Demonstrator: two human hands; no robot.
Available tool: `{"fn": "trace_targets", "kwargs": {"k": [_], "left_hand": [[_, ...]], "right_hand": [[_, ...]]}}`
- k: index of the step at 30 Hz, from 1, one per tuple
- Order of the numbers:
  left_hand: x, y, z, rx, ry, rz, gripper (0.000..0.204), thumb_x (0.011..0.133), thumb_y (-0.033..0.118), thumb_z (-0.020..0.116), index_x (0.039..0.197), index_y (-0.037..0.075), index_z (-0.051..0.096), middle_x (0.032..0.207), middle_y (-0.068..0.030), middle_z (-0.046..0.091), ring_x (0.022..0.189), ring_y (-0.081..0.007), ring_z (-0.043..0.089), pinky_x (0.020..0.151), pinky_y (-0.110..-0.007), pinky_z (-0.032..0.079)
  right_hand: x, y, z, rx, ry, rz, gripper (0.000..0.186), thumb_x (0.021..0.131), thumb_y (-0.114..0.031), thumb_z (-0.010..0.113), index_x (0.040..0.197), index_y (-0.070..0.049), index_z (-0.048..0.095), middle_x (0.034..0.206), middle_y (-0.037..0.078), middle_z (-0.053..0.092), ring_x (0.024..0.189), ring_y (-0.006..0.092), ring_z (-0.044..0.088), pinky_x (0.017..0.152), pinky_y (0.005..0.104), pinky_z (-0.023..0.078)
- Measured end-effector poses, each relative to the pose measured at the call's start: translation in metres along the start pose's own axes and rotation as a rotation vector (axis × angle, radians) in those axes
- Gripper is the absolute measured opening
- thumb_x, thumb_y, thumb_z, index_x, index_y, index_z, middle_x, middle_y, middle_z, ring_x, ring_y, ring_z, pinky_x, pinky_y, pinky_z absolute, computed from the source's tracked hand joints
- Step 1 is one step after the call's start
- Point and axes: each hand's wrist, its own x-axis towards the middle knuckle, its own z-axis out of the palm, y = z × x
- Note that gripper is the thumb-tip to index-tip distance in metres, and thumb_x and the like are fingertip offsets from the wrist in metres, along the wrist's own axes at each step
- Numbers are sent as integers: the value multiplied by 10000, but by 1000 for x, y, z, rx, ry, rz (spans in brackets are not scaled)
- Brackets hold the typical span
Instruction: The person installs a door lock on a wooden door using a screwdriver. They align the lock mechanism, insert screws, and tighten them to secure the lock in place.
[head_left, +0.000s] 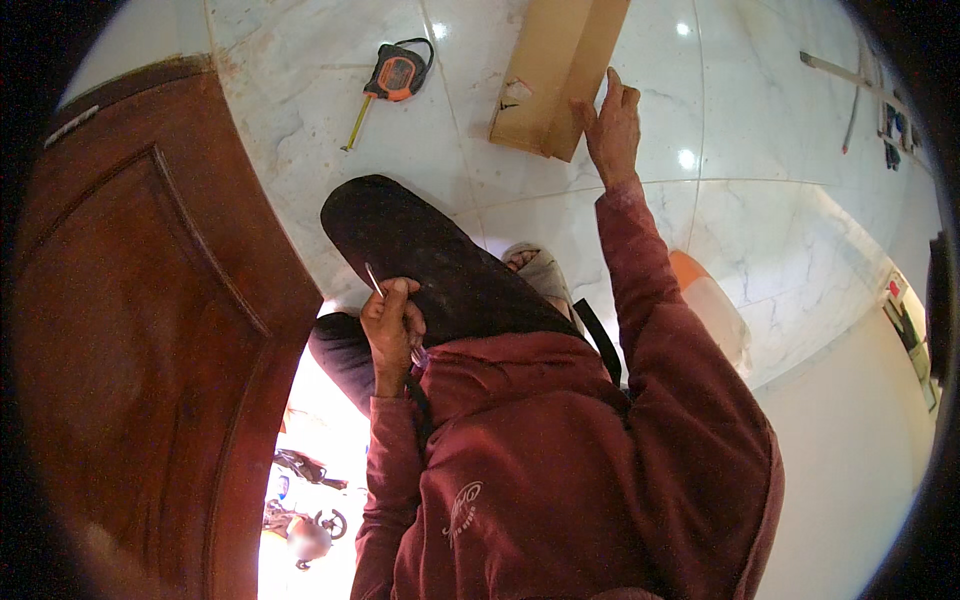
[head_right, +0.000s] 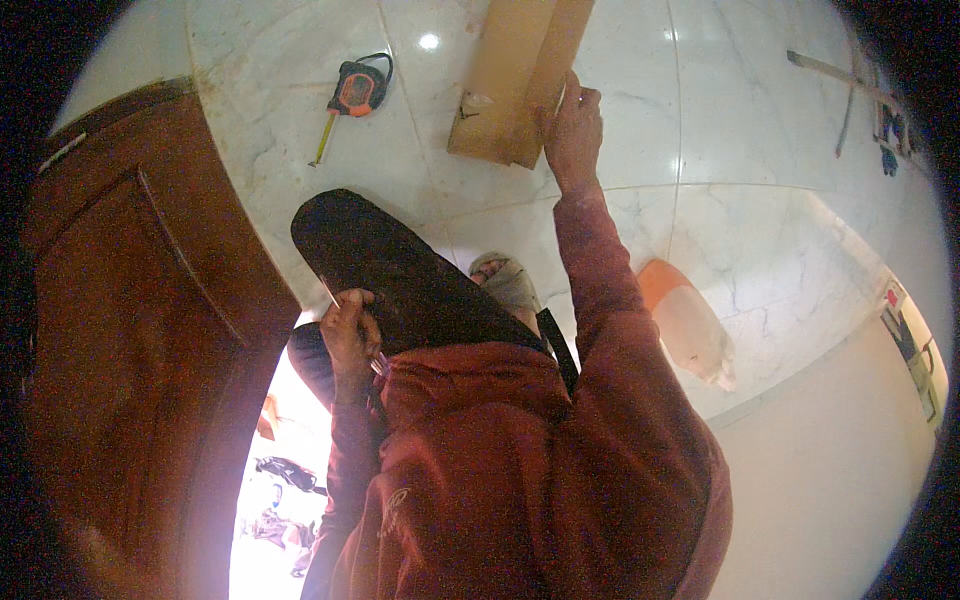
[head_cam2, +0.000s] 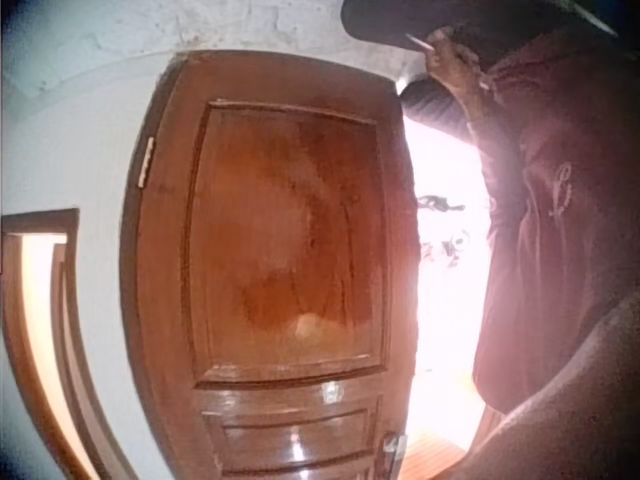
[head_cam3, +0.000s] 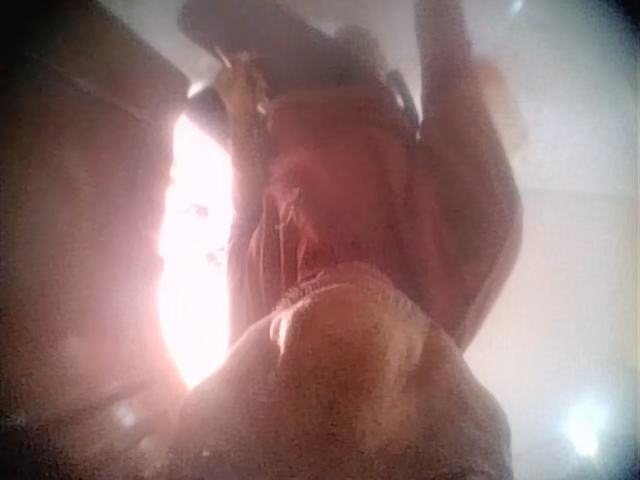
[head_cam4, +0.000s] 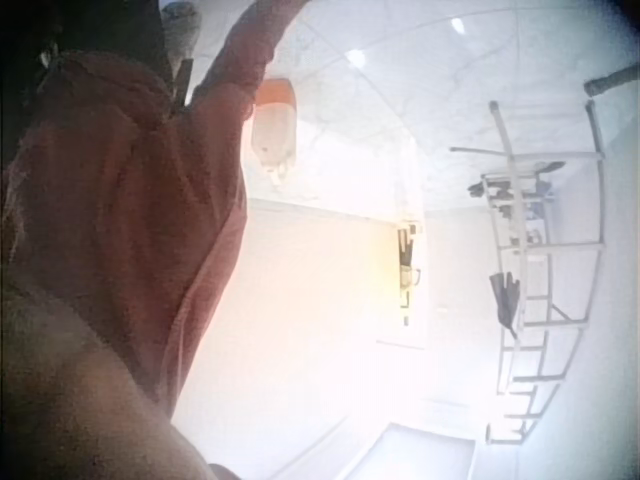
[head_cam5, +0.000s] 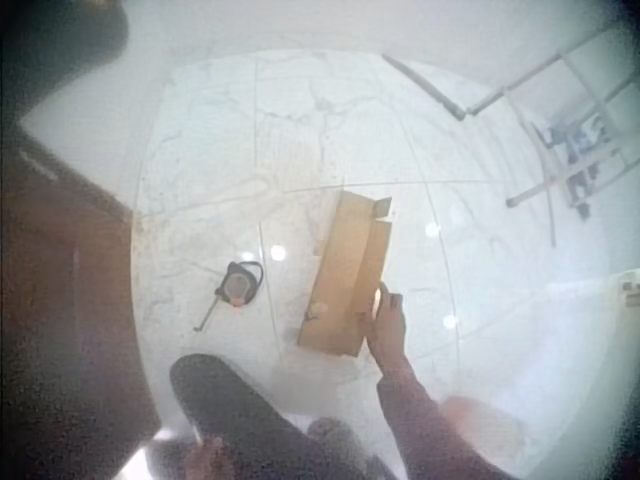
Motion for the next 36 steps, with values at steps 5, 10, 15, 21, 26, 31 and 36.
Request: {"fn": "trace_targets", "kwargs": {"k": [5,10,15,21,26,31,36], "left_hand": [[-2,6,4,48,35,4,297,1063,307,568,1008,39,684,523,-32,559,372,-65,415,363,-235,299],[-24,9,8,39,164,38,231,1049,252,598,1036,40,690,581,-23,589,413,-61,442,392,-222,324],[-86,2,-31,-91,647,352,167,1023,140,592,1062,37,717,751,-36,674,496,-51,487,432,-207,342],[-242,30,-140,210,1660,959,344,943,206,709,1117,-85,652,728,-54,598,529,-97,517,444,-234,396],[-324,70,-212,114,1906,1062,737,857,433,823,1314,-77,552,997,-181,650,666,-209,652,489,-276,529],[-320,73,-279,88,1469,1253,611,937,437,733,1285,-42,580,1126,-201,690,730,-230,717,579,-300,626],[-312,73,-323,490,1637,798,480,919,351,702,1234,1,610,1023,-165,674,853,-252,675,712,-386,553]], "right_hand": [[-29,-26,4,-148,-211,-379,447,911,-329,745,1260,-92,598,1050,157,643,1017,379,623,886,488,474],[-60,-33,36,-345,-303,-589,283,925,-278,652,1145,-100,652,1052,161,675,1015,340,662,917,494,472],[-56,-3,74,-399,-358,-609,216,906,-164,596,1094,-93,673,901,167,695,848,372,699,820,518,521],[-44,18,85,-344,-365,-769,245,956,-210,529,1078,-87,703,947,182,724,801,390,713,740,528,544],[-47,4,78,-373,-465,-689,329,994,-331,536,1158,-85,682,1150,201,714,1067,393,685,874,503,541],[-25,-13,71,-245,-373,-688,365,988,-261,551,1275,-52,634,1167,233,695,1105,423,655,916,503,527],[7,-33,48,-138,-355,-818,332,972,-276,594,1221,-67,661,1139,224,698,1063,438,659,893,492,527]]}}
